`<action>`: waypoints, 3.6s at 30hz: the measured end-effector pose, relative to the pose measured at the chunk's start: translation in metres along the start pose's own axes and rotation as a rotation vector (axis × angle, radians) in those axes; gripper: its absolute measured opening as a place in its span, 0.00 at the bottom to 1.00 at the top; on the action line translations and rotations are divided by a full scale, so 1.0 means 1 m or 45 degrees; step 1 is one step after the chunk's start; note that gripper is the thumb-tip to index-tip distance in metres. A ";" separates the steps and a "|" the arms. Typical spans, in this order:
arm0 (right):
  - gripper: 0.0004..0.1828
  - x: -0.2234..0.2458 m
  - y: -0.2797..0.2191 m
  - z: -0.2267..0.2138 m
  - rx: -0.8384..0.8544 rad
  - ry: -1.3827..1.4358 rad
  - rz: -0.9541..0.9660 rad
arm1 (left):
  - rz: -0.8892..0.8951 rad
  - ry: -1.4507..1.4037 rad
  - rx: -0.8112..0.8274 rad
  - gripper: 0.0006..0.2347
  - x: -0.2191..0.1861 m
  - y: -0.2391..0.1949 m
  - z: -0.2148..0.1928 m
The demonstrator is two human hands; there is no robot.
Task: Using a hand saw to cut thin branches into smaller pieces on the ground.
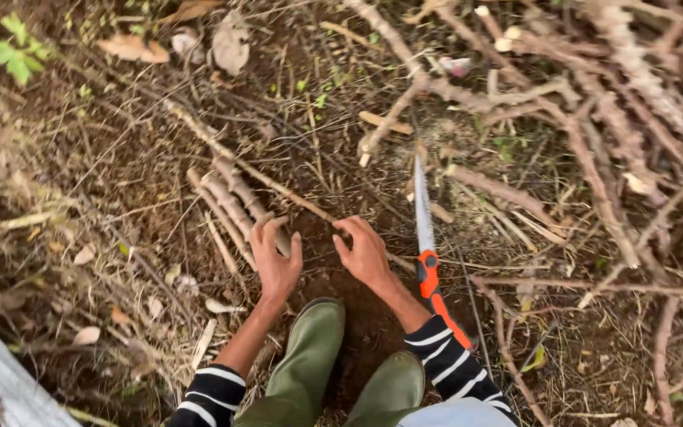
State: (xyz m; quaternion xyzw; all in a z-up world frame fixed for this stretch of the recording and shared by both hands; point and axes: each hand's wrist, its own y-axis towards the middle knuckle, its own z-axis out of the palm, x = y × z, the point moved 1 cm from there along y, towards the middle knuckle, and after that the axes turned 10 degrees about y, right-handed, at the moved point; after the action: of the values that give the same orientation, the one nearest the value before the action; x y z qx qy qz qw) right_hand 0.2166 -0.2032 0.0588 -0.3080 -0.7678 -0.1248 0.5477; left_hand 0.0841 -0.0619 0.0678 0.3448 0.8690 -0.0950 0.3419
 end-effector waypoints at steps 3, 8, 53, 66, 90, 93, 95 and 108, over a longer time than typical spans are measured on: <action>0.13 -0.009 -0.028 -0.037 -0.112 -0.043 0.031 | 0.167 0.144 0.164 0.08 0.007 -0.010 0.056; 0.15 -0.042 -0.065 -0.092 -0.321 -0.097 0.164 | 0.303 0.152 0.479 0.05 -0.051 -0.012 0.097; 0.16 -0.033 0.006 -0.048 -0.339 -0.049 -0.205 | 0.195 0.016 0.456 0.05 0.018 0.046 0.009; 0.16 0.005 0.037 0.074 0.035 -0.105 -0.172 | -0.178 0.069 0.075 0.06 0.081 0.049 -0.063; 0.06 -0.059 -0.076 -0.069 -0.488 -0.116 -0.063 | 0.391 0.135 0.321 0.04 -0.033 0.044 0.044; 0.07 -0.074 -0.102 -0.089 -0.651 -0.199 0.023 | 0.481 0.085 0.476 0.05 -0.043 0.039 0.087; 0.08 -0.077 -0.128 -0.102 -0.739 -0.263 0.140 | 0.549 0.092 0.529 0.05 -0.055 0.029 0.114; 0.26 -0.141 -0.180 -0.057 -0.651 -0.700 0.370 | 0.652 0.008 0.610 0.07 -0.106 0.041 0.183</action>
State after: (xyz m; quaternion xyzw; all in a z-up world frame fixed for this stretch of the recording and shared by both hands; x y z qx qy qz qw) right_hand 0.1799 -0.4208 -0.0232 -0.5616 -0.7784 -0.1461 0.2397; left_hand 0.2638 -0.1613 0.0037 0.6223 0.7084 -0.2062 0.2615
